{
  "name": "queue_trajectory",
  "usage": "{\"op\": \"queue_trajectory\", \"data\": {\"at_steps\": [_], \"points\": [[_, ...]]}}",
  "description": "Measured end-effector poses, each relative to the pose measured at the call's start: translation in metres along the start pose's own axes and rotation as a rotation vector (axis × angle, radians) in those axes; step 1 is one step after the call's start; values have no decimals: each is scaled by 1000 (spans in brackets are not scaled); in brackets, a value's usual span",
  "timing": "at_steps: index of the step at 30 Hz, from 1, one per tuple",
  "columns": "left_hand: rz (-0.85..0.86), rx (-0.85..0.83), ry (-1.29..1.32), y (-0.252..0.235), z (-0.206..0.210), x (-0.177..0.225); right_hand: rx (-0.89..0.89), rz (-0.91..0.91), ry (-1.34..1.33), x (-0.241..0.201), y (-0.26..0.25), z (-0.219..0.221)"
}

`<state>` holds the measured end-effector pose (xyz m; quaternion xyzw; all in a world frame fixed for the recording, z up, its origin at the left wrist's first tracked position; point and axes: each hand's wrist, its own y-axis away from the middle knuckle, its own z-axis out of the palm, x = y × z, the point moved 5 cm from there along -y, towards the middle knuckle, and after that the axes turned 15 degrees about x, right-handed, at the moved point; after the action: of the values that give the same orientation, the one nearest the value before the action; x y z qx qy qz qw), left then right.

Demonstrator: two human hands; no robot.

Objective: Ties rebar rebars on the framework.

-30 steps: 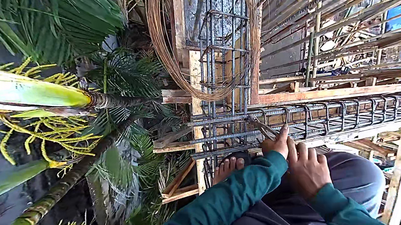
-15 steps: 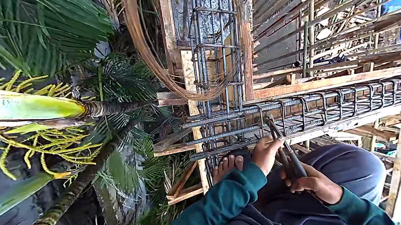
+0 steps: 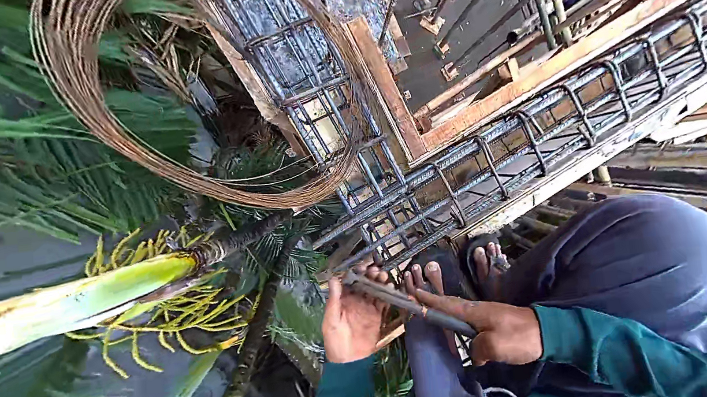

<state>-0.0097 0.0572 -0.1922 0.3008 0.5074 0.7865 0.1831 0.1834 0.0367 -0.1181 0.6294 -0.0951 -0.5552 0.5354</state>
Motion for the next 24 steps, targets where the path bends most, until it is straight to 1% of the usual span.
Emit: {"op": "queue_trajectory", "data": {"at_steps": [3, 6, 9, 12, 16, 20, 22, 24], "points": [[37, -22, 92, 5, -12, 14, -26, -82, 57, -5, -10, 10], [47, -76, 162, 7, -21, 23, -35, -68, 121, -8, -13, 18], [97, -214, 153, 4, -27, 29, 35, -105, 271, -6, -13, 14], [165, -255, 163, 1, -30, 30, 82, -117, 404, -5, -10, 6], [235, -240, 97, -3, -25, 30, 105, -115, 462, -4, -7, 1], [316, -172, 22, -6, -15, 31, 188, -152, 618, -3, -4, -5], [333, -152, 12, -6, -10, 31, 242, -197, 576, 0, -1, -8], [317, -100, 41, -5, -6, 32, 209, -198, 420, 1, 2, -8]]}}
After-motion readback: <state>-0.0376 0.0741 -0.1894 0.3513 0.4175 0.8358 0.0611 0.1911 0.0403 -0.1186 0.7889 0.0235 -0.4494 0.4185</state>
